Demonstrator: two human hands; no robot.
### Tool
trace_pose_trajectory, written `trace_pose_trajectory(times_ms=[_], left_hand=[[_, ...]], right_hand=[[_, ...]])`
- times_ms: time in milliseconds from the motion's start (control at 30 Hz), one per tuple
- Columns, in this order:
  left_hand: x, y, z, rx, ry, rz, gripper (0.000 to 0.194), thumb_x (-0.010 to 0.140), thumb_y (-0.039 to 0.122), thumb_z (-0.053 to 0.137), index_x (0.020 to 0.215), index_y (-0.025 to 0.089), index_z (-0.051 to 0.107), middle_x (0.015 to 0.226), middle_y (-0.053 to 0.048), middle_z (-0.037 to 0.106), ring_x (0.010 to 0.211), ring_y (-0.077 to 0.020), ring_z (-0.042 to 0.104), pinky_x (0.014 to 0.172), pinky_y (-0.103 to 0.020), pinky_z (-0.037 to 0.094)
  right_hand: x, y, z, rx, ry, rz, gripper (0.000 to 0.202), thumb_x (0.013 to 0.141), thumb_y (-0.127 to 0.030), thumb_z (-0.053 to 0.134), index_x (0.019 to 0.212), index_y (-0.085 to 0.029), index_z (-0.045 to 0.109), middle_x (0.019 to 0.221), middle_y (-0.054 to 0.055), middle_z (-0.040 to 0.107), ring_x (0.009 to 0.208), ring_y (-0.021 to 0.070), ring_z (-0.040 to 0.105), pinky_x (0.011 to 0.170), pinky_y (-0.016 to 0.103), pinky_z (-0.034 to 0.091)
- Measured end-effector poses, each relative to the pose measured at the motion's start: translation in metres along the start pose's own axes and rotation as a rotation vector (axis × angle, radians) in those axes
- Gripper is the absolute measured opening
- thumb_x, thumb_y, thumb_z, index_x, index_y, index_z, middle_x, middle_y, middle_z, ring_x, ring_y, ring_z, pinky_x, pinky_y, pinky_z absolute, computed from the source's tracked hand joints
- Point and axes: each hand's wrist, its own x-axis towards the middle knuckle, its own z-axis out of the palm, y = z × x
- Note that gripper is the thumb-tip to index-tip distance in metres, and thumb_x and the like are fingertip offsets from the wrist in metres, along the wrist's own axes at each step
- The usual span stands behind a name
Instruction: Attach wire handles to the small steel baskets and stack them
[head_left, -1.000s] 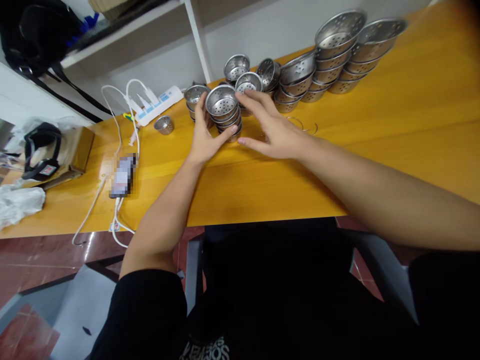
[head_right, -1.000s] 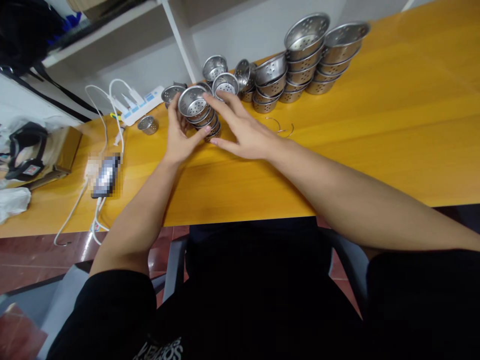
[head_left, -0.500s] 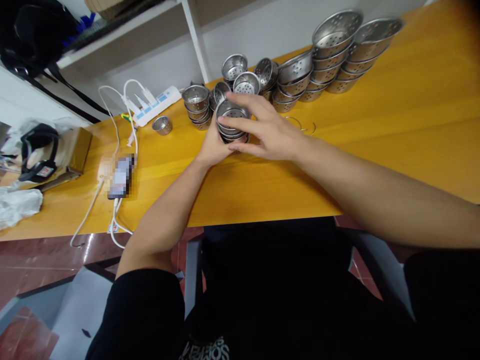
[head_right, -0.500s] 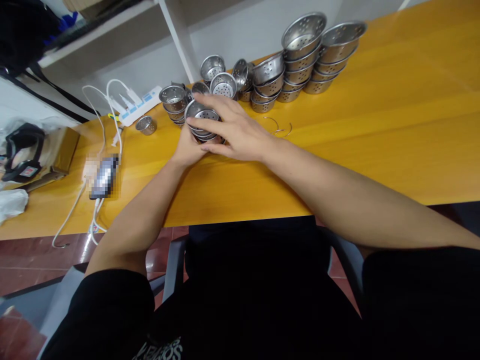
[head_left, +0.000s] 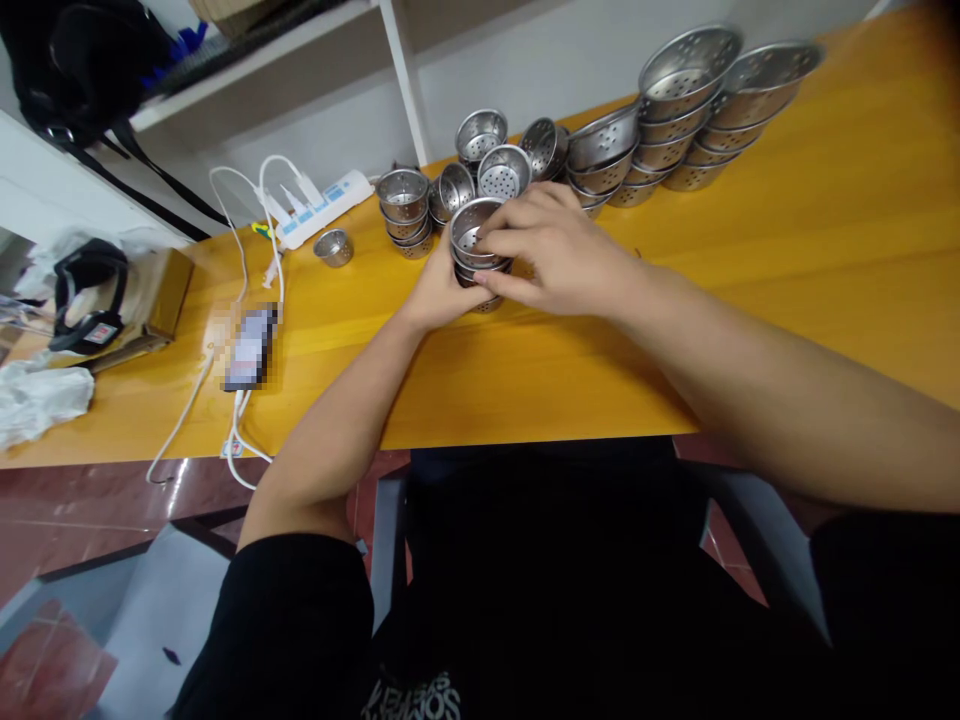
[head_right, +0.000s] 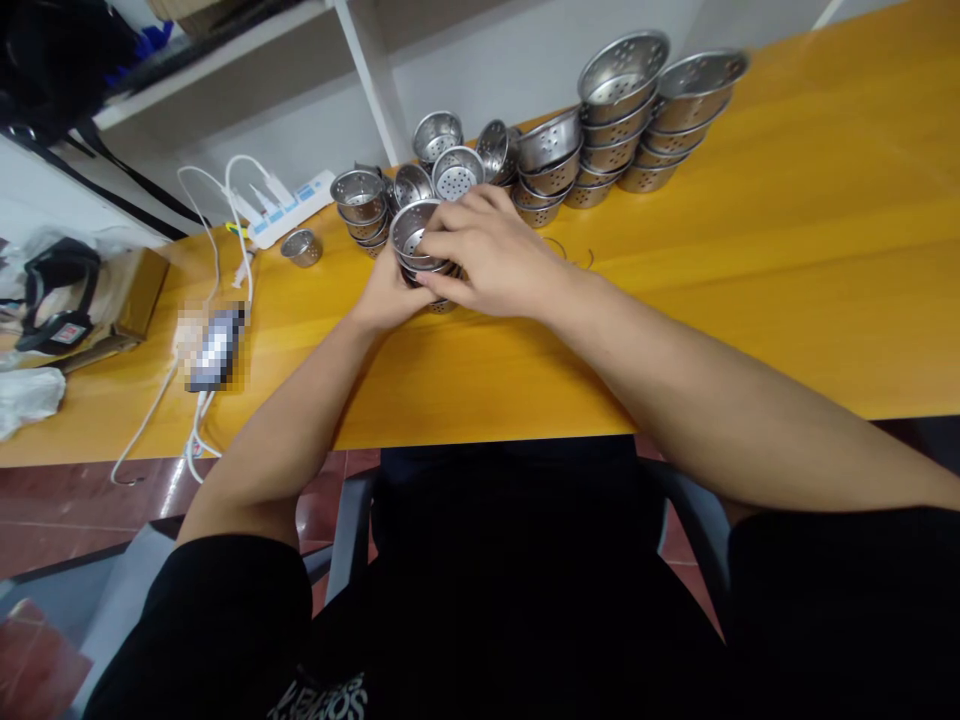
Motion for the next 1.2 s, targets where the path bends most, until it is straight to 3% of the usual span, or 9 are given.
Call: trace_pose_trajectory(times_ms=[167,367,567,667,800,967,1100,1200], left_hand=[[-0.004,-0.002,-0.002,-0.015,0.006,-0.003,0.113,0.113,0.089,0.083,0.194,0.027,0.036,0.185,-0.022,0.069,0.173,-0.0460,0.073,0.154,-0.072,0.056],[-0.006,-0.007,-0.004,-0.046,-0.005,0.035,0.112,0.111,0.086,0.088,0.193,0.030,0.036,0.186,-0.021,0.066,0.177,-0.0466,0.069,0.155,-0.071,0.055],[-0.009,-0.001,-0.010,-0.029,-0.031,0.000,0.118,0.112,0.083,0.089,0.200,0.030,0.031,0.189,-0.021,0.065,0.177,-0.0466,0.071,0.154,-0.070,0.058],[-0.010,0.006,-0.030,-0.021,-0.033,-0.041,0.121,0.106,0.090,0.094,0.197,0.033,0.040,0.186,-0.019,0.070,0.176,-0.0467,0.073,0.152,-0.070,0.060],[-0.016,0.010,-0.072,0.026,0.026,-0.121,0.119,0.093,0.089,0.108,0.186,0.035,0.057,0.186,-0.019,0.074,0.175,-0.0475,0.074,0.154,-0.071,0.059],[-0.023,0.007,-0.118,-0.010,0.071,-0.267,0.116,0.076,0.093,0.114,0.162,0.026,0.075,0.164,-0.022,0.088,0.156,-0.0481,0.087,0.146,-0.078,0.066],[-0.023,0.017,-0.144,-0.045,0.039,-0.391,0.115,0.057,0.085,0.123,0.147,0.026,0.081,0.152,-0.020,0.094,0.146,-0.0508,0.091,0.143,-0.087,0.068],[-0.027,0.028,-0.166,-0.077,0.050,-0.485,0.108,0.051,0.073,0.126,0.138,0.026,0.082,0.151,-0.019,0.095,0.148,-0.0518,0.091,0.147,-0.089,0.064]], right_hand=[[-0.004,0.005,0.008,0.016,0.010,-0.003,0.041,0.124,-0.062,0.076,0.157,-0.043,0.092,0.159,0.010,0.089,0.149,0.0539,0.076,0.140,0.089,0.050],[-0.011,0.012,0.018,0.010,0.076,-0.008,0.072,0.120,-0.066,0.079,0.188,-0.043,0.072,0.184,0.014,0.076,0.168,0.0588,0.068,0.147,0.091,0.046],[-0.014,0.010,0.015,0.008,0.065,0.029,0.074,0.119,-0.070,0.079,0.189,-0.048,0.071,0.188,0.012,0.073,0.174,0.0602,0.063,0.151,0.093,0.041],[-0.015,0.012,0.013,0.034,0.114,0.028,0.077,0.119,-0.074,0.078,0.190,-0.043,0.071,0.193,0.013,0.067,0.178,0.0612,0.059,0.152,0.091,0.044],[-0.017,0.015,0.005,0.058,0.130,0.063,0.084,0.118,-0.082,0.076,0.191,-0.042,0.069,0.191,0.012,0.068,0.179,0.0587,0.058,0.154,0.087,0.045],[-0.020,0.023,-0.004,0.063,0.100,0.130,0.080,0.119,-0.081,0.072,0.190,-0.046,0.070,0.190,0.008,0.070,0.177,0.0574,0.060,0.153,0.089,0.045],[-0.021,0.027,0.000,0.040,0.097,0.125,0.080,0.115,-0.077,0.080,0.188,-0.045,0.072,0.187,0.012,0.072,0.175,0.0616,0.062,0.152,0.092,0.045],[-0.020,0.024,0.002,0.045,0.088,0.119,0.073,0.119,-0.075,0.076,0.185,-0.044,0.075,0.184,0.013,0.074,0.173,0.0608,0.064,0.151,0.091,0.044]])
